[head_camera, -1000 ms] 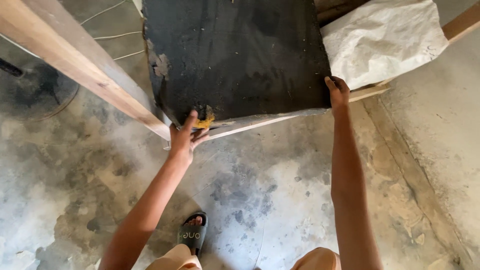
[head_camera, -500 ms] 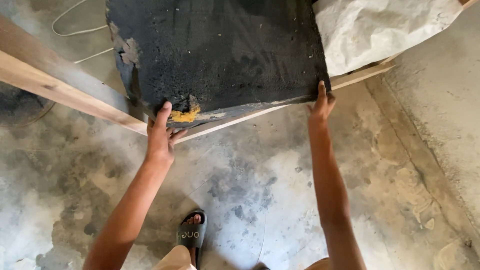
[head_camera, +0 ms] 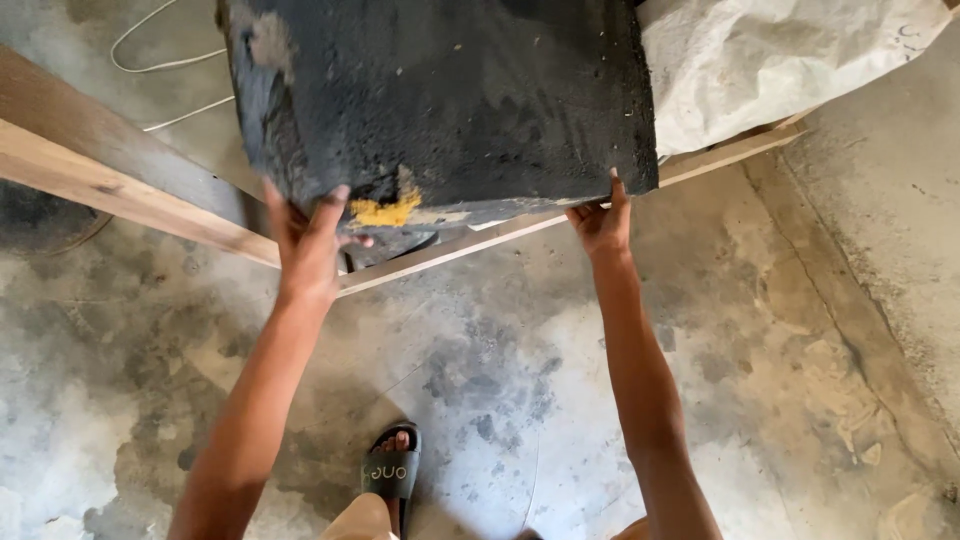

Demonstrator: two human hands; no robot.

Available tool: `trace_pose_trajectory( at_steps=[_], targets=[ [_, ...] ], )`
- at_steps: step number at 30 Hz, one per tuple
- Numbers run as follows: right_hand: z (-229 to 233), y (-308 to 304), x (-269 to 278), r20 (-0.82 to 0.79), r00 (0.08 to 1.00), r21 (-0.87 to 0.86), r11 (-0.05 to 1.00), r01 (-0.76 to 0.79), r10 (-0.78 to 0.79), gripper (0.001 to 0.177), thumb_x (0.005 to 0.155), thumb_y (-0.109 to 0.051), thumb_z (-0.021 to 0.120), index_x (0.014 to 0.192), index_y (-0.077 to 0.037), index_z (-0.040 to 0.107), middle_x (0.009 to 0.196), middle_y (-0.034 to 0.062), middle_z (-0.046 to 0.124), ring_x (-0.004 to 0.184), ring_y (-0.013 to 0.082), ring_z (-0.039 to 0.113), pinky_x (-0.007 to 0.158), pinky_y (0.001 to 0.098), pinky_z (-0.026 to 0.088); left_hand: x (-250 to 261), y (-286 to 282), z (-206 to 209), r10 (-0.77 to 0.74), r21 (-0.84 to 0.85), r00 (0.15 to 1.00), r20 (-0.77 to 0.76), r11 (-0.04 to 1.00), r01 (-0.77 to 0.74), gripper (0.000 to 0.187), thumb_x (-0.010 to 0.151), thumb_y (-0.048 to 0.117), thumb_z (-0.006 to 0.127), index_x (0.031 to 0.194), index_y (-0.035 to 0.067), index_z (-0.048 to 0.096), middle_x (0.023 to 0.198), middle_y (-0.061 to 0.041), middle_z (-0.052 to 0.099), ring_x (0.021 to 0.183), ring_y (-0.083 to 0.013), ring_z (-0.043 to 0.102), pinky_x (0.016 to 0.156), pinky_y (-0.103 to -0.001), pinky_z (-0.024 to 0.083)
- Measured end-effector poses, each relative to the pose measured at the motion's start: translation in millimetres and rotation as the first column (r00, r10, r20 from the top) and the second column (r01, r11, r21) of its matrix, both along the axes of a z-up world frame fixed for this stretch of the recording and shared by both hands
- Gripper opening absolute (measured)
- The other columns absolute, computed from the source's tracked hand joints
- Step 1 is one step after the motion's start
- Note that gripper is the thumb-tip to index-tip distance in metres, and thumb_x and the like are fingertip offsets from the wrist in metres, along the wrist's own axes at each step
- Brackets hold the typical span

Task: Organizing foam blocks and cleaning a wooden shelf/storage area in a garage or workshop.

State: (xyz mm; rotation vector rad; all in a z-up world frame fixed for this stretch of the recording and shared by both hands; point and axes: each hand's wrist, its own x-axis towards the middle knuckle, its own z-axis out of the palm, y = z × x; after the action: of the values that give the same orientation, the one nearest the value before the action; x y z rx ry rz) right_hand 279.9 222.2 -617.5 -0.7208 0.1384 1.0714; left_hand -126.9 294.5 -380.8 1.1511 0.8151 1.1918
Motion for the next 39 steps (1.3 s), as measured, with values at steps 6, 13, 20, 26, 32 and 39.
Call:
trace_pose_trajectory(
  at_steps=[6, 13, 20, 26, 32, 39],
  targets=[
    [-45.6, 40.7, 22.3, 0.081, 0.989, 0.375, 0.923, 0.089, -0.128, 0.053, 0.107, -0.046, 0.056, 0.147, -0.011, 0.051, 0.14, 0.0145, 0.059, 0.124, 0.0275, 0.064, 0.103, 0.0459, 0.061, -1.8, 24.1, 14.3, -0.091, 0.121, 0.987, 0.133, 0.99, 0.075, 0.101, 0.101, 0.014, 0.079, 0.172, 0.026, 0.007, 0.153, -0.023, 0.052, 0.11, -0.0329, 0.065, 0.066, -0.044, 0.061],
    [125.1, 72.9, 7.3, 0.24, 0.953, 0.351, 0.932, 0.092, -0.184, 0.076, 0.099, -0.043, 0.056, 0.16, -0.026, 0.014, 0.155, 0.0209, 0.044, 0.14, 0.0383, 0.054, 0.108, 0.055, 0.055, -7.1, 44.0, 11.9, 0.156, -0.111, 0.974, 0.166, 0.984, -0.138, 0.098, 0.094, 0.021, 0.077, 0.161, 0.03, 0.005, 0.149, -0.002, 0.045, 0.12, -0.0256, 0.07, 0.078, -0.05, 0.068],
    [93.6, 109.0, 26.1, 0.424, 0.902, -0.022, 0.994, 0.106, -0.087, 0.115, 0.078, -0.04, 0.084, 0.155, -0.03, 0.0, 0.152, 0.0286, 0.045, 0.127, 0.05, 0.059, 0.094, 0.0589, 0.057, -4.7, 57.4, -54.3, 0.196, -0.334, 0.949, 0.246, 0.937, -0.107, 0.078, 0.084, 0.039, 0.084, 0.145, 0.015, 0.043, 0.137, -0.009, 0.062, 0.114, -0.0254, 0.069, 0.081, -0.043, 0.064],
    [104.1, 89.7, -6.4, 0.389, 0.921, -0.067, 0.996, 0.062, -0.031, 0.131, 0.076, -0.062, 0.076, 0.154, -0.028, -0.023, 0.159, 0.0238, 0.031, 0.133, 0.0474, 0.059, 0.104, 0.0574, 0.058, -8.8, 54.5, -53.3, 0.209, -0.403, 0.968, 0.139, 0.905, -0.138, 0.083, 0.079, 0.053, 0.079, 0.144, 0.012, 0.049, 0.137, -0.007, 0.063, 0.118, -0.0251, 0.067, 0.091, -0.047, 0.061],
    [92.5, 89.7, 17.4, 0.502, 0.851, -0.468, 0.875, 0.12, 0.152, 0.124, 0.07, -0.085, 0.061, 0.16, -0.021, 0.005, 0.143, 0.0234, 0.051, 0.102, 0.0372, 0.07, 0.083, 0.0478, 0.059, -0.1, 36.9, -42.7, 0.164, -0.319, 0.969, 0.183, 0.943, -0.099, 0.094, 0.081, 0.067, 0.07, 0.151, 0.012, 0.04, 0.148, -0.008, 0.054, 0.133, -0.0268, 0.057, 0.1, -0.051, 0.057],
    [65.2, 71.7, 37.6, 0.579, 0.769, -0.592, 0.788, 0.168, 0.27, 0.108, 0.073, -0.09, 0.055, 0.141, -0.006, 0.049, 0.108, 0.0101, 0.061, 0.074, 0.0209, 0.07, 0.056, 0.0368, 0.054, -2.7, 28.0, -56.1, 0.085, -0.186, 0.963, 0.257, 0.982, -0.037, 0.103, 0.086, 0.073, 0.067, 0.156, 0.007, 0.031, 0.158, -0.014, 0.043, 0.143, -0.0301, 0.052, 0.113, -0.054, 0.052]
  ],
)
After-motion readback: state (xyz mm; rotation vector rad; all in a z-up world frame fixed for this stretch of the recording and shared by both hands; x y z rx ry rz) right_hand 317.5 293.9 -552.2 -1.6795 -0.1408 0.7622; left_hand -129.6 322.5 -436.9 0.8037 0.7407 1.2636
